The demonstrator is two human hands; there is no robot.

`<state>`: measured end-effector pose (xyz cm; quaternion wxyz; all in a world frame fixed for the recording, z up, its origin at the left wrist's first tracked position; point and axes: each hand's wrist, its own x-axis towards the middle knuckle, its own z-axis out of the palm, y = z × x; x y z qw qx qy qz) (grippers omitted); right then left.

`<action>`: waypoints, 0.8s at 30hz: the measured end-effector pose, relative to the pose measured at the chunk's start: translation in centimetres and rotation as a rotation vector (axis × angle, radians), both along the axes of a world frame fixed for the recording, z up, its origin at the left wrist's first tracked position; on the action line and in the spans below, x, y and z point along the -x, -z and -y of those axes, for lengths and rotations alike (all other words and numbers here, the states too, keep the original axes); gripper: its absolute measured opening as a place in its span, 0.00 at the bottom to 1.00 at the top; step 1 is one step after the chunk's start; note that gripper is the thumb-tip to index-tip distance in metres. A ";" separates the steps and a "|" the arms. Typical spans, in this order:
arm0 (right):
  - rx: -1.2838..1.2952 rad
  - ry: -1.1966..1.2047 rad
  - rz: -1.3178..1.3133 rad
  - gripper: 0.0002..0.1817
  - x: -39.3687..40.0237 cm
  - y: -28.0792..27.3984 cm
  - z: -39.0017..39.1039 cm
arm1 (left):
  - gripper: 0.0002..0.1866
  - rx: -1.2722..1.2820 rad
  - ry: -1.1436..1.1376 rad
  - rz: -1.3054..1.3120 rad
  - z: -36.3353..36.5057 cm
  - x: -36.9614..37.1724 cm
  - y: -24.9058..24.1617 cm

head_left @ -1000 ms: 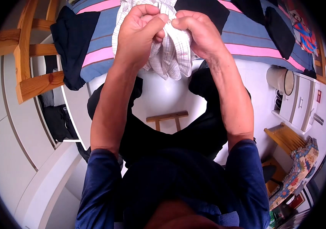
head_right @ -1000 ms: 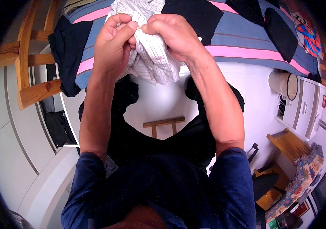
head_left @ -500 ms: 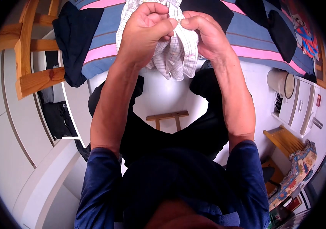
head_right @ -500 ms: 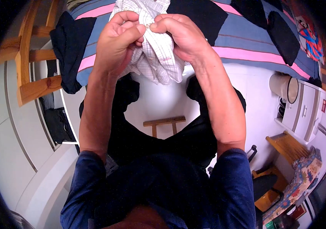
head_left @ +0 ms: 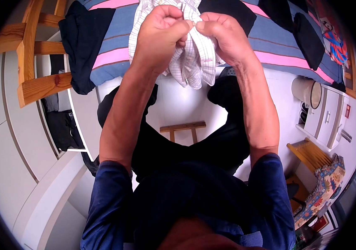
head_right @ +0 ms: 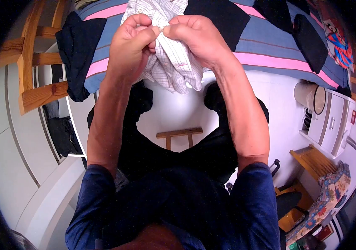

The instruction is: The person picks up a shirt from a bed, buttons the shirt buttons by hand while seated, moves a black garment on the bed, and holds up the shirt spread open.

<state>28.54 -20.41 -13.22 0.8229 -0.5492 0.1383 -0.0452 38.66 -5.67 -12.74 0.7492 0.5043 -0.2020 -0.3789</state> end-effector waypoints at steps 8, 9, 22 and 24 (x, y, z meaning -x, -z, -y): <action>1.000 0.230 0.151 0.06 -0.1 -0.5 -0.7 | 0.12 0.049 -0.022 -0.170 0.2 -0.3 1.2; 1.000 0.231 0.151 0.06 -0.2 -0.4 -0.7 | 0.12 0.049 -0.021 -0.169 0.1 -0.3 1.2; 1.027 0.361 0.168 0.08 0.2 -0.2 -1.5 | 0.18 -0.051 0.017 0.004 0.0 -0.6 0.7; 1.037 0.363 0.172 0.08 0.1 0.1 -1.5 | 0.17 -0.047 0.009 -0.008 0.1 -0.5 0.9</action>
